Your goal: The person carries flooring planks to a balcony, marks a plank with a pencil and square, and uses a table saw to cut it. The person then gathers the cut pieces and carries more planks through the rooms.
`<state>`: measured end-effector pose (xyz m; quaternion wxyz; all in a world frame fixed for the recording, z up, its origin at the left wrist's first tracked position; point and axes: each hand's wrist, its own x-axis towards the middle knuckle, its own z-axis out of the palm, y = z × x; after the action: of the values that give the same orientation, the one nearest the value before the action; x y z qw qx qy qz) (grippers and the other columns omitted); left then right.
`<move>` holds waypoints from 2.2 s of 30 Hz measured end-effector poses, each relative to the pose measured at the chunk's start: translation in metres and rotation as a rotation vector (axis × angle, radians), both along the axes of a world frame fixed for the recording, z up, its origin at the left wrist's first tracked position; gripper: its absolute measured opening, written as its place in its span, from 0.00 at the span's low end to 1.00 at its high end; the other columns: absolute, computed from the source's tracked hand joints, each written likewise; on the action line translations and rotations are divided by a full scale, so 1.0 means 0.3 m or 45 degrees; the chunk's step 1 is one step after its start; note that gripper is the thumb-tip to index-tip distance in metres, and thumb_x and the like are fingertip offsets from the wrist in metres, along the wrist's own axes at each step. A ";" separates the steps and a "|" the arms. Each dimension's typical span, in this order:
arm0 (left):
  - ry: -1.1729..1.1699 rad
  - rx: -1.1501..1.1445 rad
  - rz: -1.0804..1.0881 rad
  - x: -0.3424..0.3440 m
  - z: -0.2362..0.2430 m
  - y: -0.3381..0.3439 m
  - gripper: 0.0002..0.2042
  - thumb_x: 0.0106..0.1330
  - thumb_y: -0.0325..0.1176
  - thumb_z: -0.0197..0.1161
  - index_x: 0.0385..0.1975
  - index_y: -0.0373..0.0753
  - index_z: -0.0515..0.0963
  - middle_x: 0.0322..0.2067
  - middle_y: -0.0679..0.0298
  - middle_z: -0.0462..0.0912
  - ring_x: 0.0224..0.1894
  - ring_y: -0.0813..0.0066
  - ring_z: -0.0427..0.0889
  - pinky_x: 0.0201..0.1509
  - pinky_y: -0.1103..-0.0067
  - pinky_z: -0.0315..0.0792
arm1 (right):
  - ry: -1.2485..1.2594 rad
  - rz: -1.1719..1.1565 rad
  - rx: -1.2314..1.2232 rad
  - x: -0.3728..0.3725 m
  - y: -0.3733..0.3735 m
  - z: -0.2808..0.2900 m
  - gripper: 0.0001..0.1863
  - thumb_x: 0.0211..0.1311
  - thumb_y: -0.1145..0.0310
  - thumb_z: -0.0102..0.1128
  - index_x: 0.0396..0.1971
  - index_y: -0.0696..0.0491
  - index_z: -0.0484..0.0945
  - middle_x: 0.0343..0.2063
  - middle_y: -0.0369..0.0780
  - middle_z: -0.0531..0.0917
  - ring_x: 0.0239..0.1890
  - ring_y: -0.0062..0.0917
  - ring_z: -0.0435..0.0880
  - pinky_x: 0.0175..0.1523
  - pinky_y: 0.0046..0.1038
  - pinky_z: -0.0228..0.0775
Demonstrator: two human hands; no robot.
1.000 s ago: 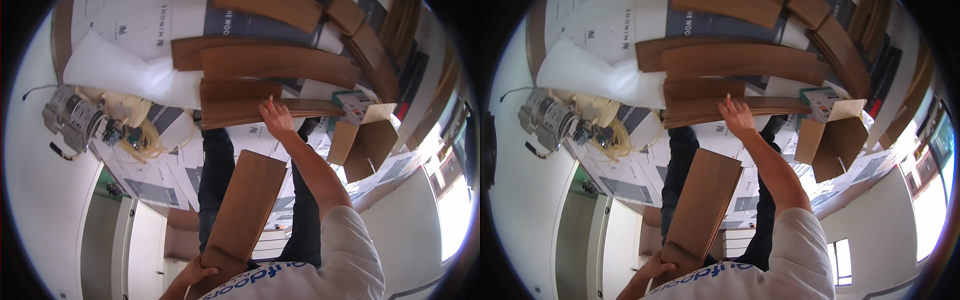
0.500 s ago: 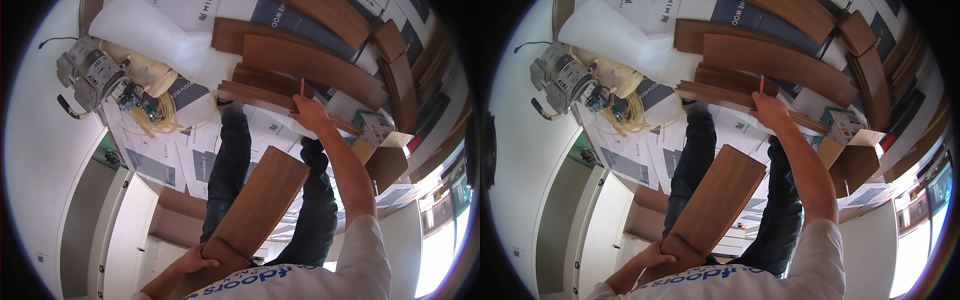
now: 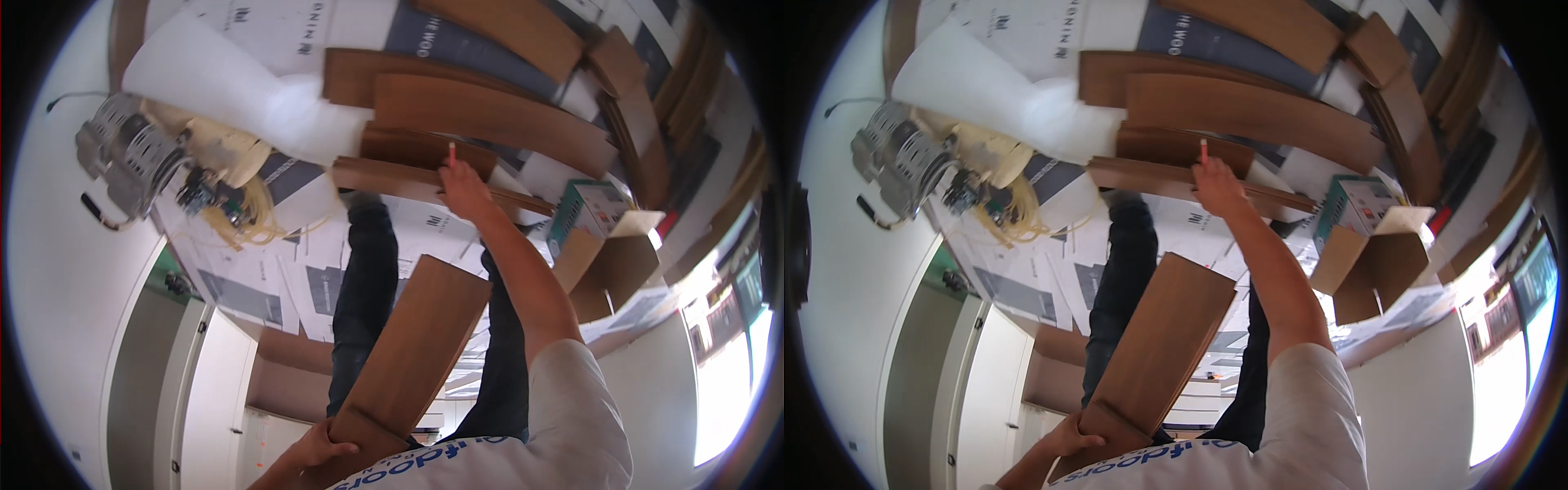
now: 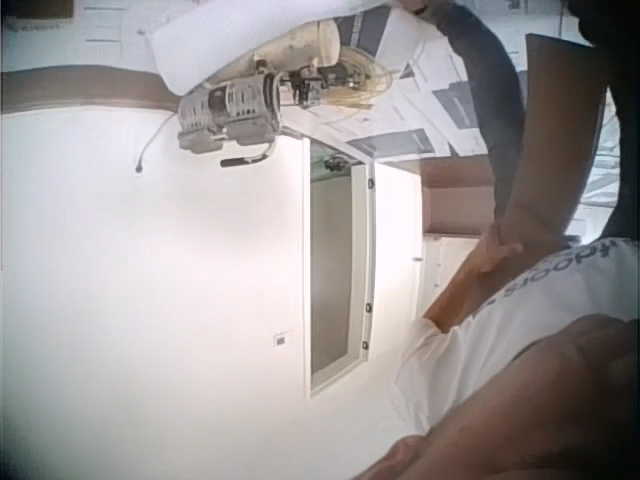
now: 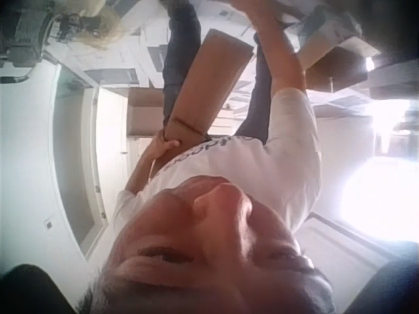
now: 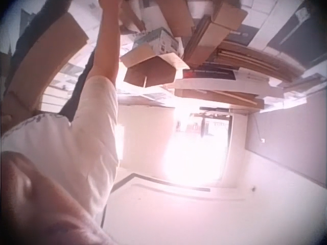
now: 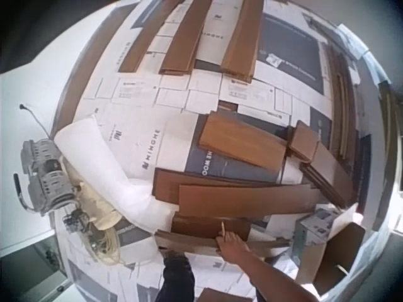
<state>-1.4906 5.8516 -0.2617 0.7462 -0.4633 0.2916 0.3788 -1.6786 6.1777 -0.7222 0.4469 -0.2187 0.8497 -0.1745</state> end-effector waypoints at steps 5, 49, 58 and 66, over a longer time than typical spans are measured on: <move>0.065 -0.076 0.048 0.066 0.042 -0.003 0.49 0.45 0.56 0.80 0.59 0.24 0.68 0.49 0.49 0.83 0.52 0.63 0.81 0.59 0.73 0.73 | 0.148 0.068 0.011 0.010 -0.051 -0.026 0.28 0.59 0.62 0.68 0.57 0.57 0.75 0.65 0.53 0.67 0.69 0.46 0.63 0.73 0.45 0.54; -0.112 -0.020 -0.186 -0.130 0.022 0.059 0.52 0.43 0.65 0.77 0.61 0.28 0.70 0.52 0.47 0.82 0.54 0.56 0.82 0.61 0.71 0.73 | 1.066 -0.251 0.065 -1.101 0.066 0.115 0.21 0.61 0.67 0.63 0.54 0.54 0.73 0.49 0.48 0.78 0.54 0.45 0.76 0.58 0.44 0.71; -0.066 0.079 -0.143 -0.113 0.001 0.017 0.51 0.42 0.66 0.78 0.58 0.29 0.72 0.50 0.47 0.83 0.54 0.59 0.82 0.59 0.72 0.73 | 0.016 0.396 0.148 -0.009 0.021 -0.042 0.46 0.54 0.47 0.72 0.68 0.53 0.62 0.63 0.49 0.68 0.64 0.42 0.69 0.64 0.41 0.69; -0.137 0.041 -0.141 -0.149 -0.006 0.039 0.51 0.41 0.66 0.78 0.58 0.29 0.72 0.51 0.47 0.83 0.54 0.56 0.82 0.60 0.73 0.72 | -0.089 0.298 0.335 0.004 -0.068 -0.010 0.43 0.48 0.51 0.77 0.62 0.53 0.69 0.57 0.45 0.73 0.61 0.37 0.68 0.65 0.39 0.63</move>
<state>-1.5352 5.8633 -0.2634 0.7880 -0.4541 0.2700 0.3163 -1.6774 6.1572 -0.7252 0.5182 -0.2496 0.8178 -0.0160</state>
